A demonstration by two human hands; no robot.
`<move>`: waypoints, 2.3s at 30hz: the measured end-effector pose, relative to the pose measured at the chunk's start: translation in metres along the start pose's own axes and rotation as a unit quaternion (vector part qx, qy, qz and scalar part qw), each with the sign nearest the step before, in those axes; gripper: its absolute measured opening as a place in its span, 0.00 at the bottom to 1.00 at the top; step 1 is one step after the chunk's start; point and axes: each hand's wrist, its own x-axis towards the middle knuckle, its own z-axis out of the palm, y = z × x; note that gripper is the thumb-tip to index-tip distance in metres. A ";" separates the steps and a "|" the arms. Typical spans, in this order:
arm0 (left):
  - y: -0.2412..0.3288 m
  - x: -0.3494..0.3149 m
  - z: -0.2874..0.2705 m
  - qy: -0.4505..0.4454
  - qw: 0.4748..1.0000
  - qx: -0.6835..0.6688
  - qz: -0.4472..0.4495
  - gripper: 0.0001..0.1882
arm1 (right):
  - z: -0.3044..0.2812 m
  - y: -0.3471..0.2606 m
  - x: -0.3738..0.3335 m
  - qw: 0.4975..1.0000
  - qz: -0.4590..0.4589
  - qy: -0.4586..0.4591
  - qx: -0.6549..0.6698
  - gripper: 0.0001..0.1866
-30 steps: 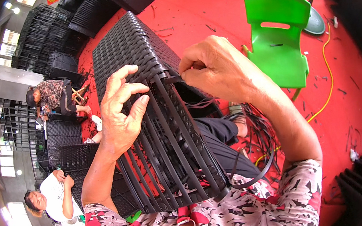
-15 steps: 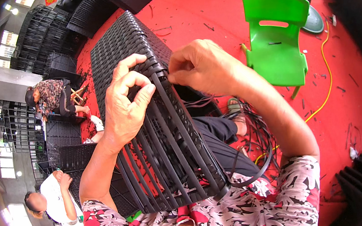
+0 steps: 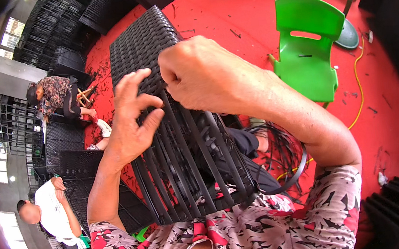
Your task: The person weaves black plastic strips through a furniture frame by hand.
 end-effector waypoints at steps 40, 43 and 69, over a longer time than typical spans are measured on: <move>0.001 -0.027 -0.056 0.111 0.973 -0.201 -0.033 0.04 | 0.058 -0.019 0.022 0.918 0.102 -0.217 0.317 0.09; -0.007 -0.038 -0.037 0.185 0.954 -0.210 -0.105 0.03 | 0.054 -0.026 0.026 0.963 0.057 -0.175 0.195 0.09; -0.022 -0.053 -0.059 0.220 0.921 -0.321 -0.002 0.02 | 0.076 -0.029 0.033 0.926 0.108 -0.206 0.297 0.16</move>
